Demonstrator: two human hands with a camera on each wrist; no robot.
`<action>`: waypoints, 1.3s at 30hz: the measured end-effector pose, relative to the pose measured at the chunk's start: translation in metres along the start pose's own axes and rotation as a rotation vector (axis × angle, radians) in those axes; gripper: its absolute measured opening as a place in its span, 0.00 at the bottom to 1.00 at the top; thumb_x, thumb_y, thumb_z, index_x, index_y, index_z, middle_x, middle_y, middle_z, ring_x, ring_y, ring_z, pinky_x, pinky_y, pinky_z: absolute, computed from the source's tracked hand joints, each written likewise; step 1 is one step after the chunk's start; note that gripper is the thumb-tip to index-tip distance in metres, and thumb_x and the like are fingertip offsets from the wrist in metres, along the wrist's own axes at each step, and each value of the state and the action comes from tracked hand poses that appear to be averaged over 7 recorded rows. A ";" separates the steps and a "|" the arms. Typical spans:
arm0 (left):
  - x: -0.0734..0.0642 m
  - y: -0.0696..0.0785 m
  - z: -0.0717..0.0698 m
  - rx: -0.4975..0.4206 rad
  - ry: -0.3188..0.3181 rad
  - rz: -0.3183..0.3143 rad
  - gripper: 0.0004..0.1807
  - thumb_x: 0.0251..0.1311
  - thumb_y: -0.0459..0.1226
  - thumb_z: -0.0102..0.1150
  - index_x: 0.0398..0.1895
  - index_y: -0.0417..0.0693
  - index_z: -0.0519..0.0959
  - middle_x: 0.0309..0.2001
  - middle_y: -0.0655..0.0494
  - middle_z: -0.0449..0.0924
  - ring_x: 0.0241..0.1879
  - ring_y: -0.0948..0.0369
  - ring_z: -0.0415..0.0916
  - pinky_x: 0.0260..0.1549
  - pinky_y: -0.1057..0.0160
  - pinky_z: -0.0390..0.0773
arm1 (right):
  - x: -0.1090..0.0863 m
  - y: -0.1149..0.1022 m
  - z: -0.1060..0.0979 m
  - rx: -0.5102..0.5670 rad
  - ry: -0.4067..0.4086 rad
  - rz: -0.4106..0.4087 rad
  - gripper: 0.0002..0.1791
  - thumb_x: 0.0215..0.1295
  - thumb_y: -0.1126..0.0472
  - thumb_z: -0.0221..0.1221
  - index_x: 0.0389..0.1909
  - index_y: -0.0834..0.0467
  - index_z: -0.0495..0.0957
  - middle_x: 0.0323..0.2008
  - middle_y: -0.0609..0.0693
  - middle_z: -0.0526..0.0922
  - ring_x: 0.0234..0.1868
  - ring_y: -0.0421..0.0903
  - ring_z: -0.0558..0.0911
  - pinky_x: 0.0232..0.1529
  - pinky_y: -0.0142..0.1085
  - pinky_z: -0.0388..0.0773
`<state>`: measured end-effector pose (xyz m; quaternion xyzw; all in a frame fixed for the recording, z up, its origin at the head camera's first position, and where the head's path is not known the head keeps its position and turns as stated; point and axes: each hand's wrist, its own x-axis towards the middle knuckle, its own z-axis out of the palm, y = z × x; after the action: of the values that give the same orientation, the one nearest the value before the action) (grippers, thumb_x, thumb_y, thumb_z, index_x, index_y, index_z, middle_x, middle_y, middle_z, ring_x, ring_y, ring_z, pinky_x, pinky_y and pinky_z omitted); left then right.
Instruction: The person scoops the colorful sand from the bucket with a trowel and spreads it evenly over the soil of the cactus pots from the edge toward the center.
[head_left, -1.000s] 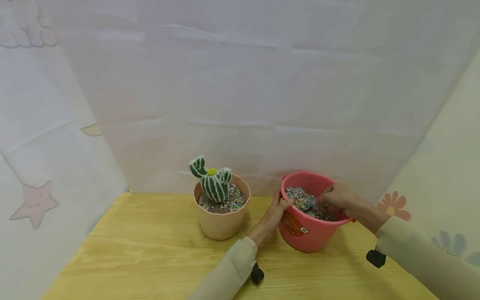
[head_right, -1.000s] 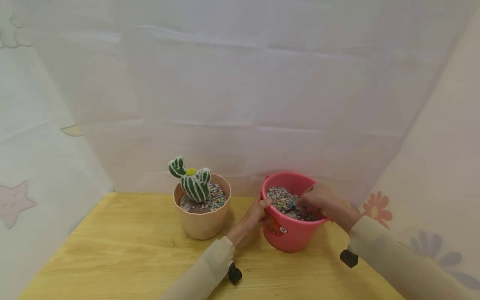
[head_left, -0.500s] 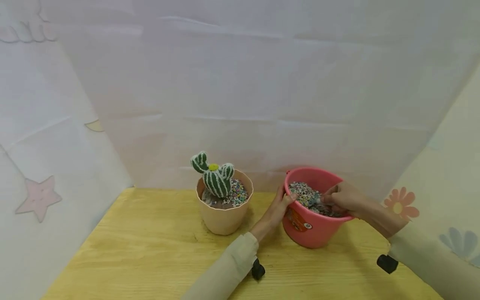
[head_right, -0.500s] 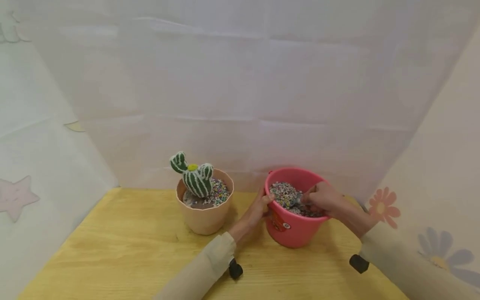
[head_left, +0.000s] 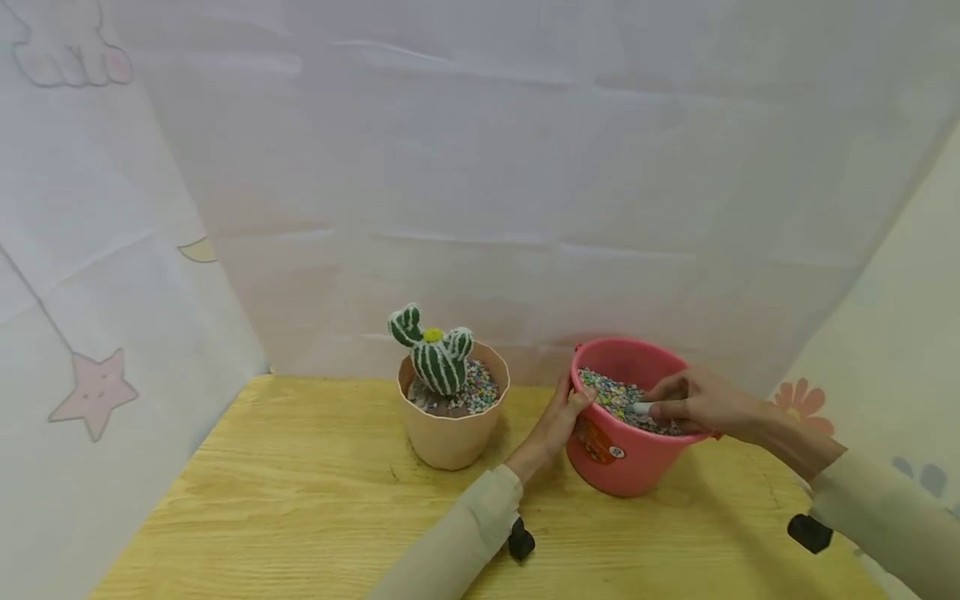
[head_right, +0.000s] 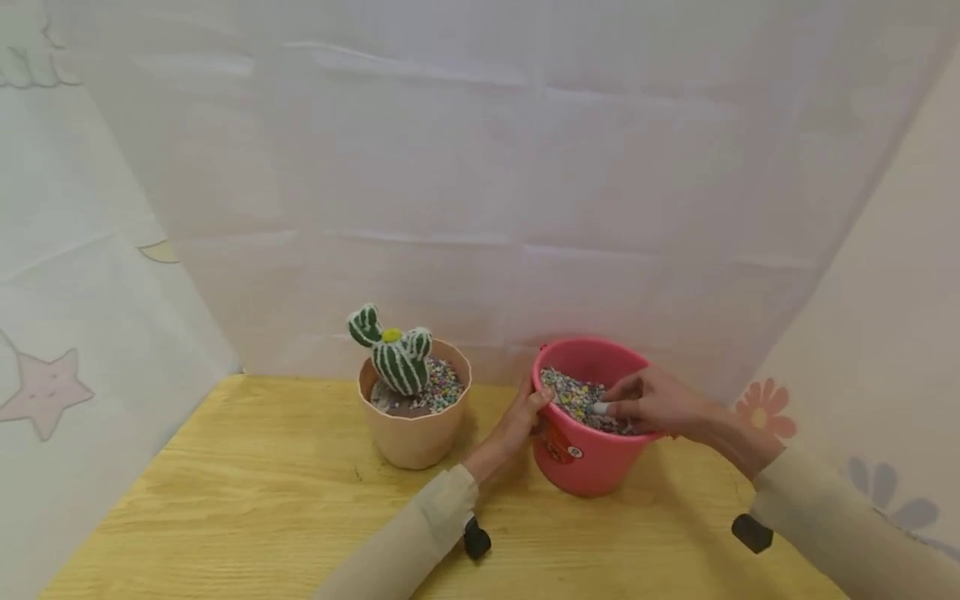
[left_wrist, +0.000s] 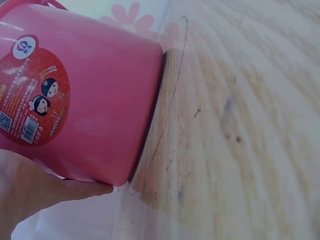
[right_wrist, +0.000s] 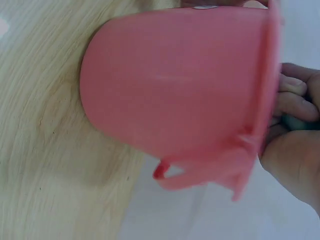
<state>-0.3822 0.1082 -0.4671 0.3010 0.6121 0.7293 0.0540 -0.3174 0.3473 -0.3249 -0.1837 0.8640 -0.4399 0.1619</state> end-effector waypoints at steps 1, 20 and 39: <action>-0.001 0.000 -0.001 0.004 0.005 -0.007 0.41 0.70 0.55 0.48 0.83 0.67 0.46 0.73 0.56 0.57 0.60 0.59 0.69 0.63 0.52 0.64 | -0.002 -0.001 -0.001 0.023 -0.019 -0.008 0.21 0.74 0.63 0.59 0.58 0.76 0.75 0.32 0.63 0.83 0.16 0.40 0.68 0.18 0.33 0.68; -0.007 0.051 -0.022 0.153 0.120 -0.013 0.40 0.68 0.56 0.60 0.81 0.64 0.58 0.71 0.57 0.67 0.68 0.56 0.65 0.59 0.49 0.73 | -0.007 -0.017 -0.001 0.401 0.120 0.144 0.30 0.76 0.58 0.59 0.68 0.76 0.67 0.42 0.57 0.86 0.23 0.37 0.74 0.21 0.29 0.62; -0.027 0.067 -0.007 0.332 0.162 0.027 0.25 0.75 0.43 0.54 0.71 0.45 0.74 0.64 0.54 0.76 0.58 0.58 0.76 0.57 0.57 0.75 | -0.031 0.001 0.008 0.597 0.181 0.103 0.22 0.77 0.63 0.57 0.64 0.72 0.73 0.44 0.59 0.87 0.34 0.41 0.86 0.18 0.30 0.56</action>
<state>-0.3441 0.0738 -0.4154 0.2543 0.7223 0.6407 -0.0561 -0.2865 0.3563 -0.3266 -0.0440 0.7160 -0.6797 0.1531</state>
